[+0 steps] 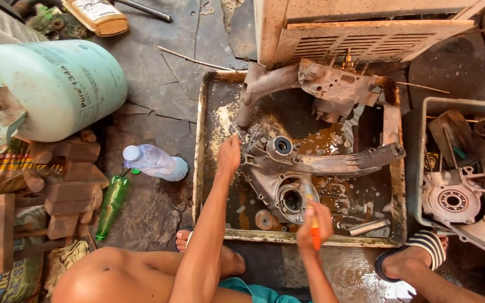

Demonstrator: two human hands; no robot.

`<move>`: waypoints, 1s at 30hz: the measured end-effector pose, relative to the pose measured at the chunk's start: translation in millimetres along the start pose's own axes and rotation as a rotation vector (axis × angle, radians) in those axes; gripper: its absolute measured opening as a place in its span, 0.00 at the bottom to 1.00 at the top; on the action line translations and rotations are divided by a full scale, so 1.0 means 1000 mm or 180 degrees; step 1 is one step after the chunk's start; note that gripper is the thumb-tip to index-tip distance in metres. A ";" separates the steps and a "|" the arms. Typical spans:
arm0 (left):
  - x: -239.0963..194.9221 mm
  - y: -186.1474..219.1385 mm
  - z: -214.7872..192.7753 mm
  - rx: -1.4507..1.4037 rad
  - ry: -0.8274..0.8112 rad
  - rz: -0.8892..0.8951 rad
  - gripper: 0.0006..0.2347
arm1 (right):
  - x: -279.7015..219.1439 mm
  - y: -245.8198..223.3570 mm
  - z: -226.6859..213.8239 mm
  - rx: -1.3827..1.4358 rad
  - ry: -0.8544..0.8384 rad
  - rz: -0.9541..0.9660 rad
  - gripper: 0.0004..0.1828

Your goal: Scrubbing and cleaning motorcycle engine components with a brush in a tray of cleaning fluid.

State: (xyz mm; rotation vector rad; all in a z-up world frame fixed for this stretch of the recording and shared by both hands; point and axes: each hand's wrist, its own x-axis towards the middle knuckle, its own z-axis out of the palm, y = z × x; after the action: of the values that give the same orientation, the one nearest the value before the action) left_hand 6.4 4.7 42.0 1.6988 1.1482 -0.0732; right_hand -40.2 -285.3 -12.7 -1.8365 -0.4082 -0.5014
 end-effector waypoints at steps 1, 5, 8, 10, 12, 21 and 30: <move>0.015 -0.010 0.003 -0.0001 0.0019 0.0003 0.21 | 0.002 -0.019 0.010 0.0019 -0.0001 -0.0004 0.10; 0.048 -0.020 0.002 0.1528 -0.0369 0.0791 0.25 | 0.020 -0.075 0.047 0.0250 -0.1527 -0.0184 0.16; 0.060 0.005 -0.002 0.2301 -0.0567 0.1178 0.36 | 0.022 -0.074 0.064 -0.0140 -0.1764 -0.0361 0.19; 0.051 0.035 -0.009 0.2435 -0.0633 0.1369 0.35 | 0.020 -0.070 0.064 -0.0359 -0.1889 -0.0455 0.18; 0.030 0.084 -0.023 0.2836 -0.0738 0.2110 0.31 | 0.025 -0.071 0.065 -0.0268 -0.2028 -0.0383 0.18; 0.003 0.127 -0.011 0.4511 -0.0773 0.4302 0.21 | 0.024 -0.056 0.072 -0.0386 -0.2367 -0.0678 0.18; -0.018 0.078 -0.056 0.4812 -0.0473 0.5031 0.31 | 0.012 -0.055 0.092 -0.0707 -0.2474 -0.0841 0.18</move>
State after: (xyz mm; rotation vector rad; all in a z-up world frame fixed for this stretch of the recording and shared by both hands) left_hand 26.9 35.9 132.6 3.2938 -0.9926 -0.0619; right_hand -45.4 -180.0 12.6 -2.1627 -1.1657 0.0243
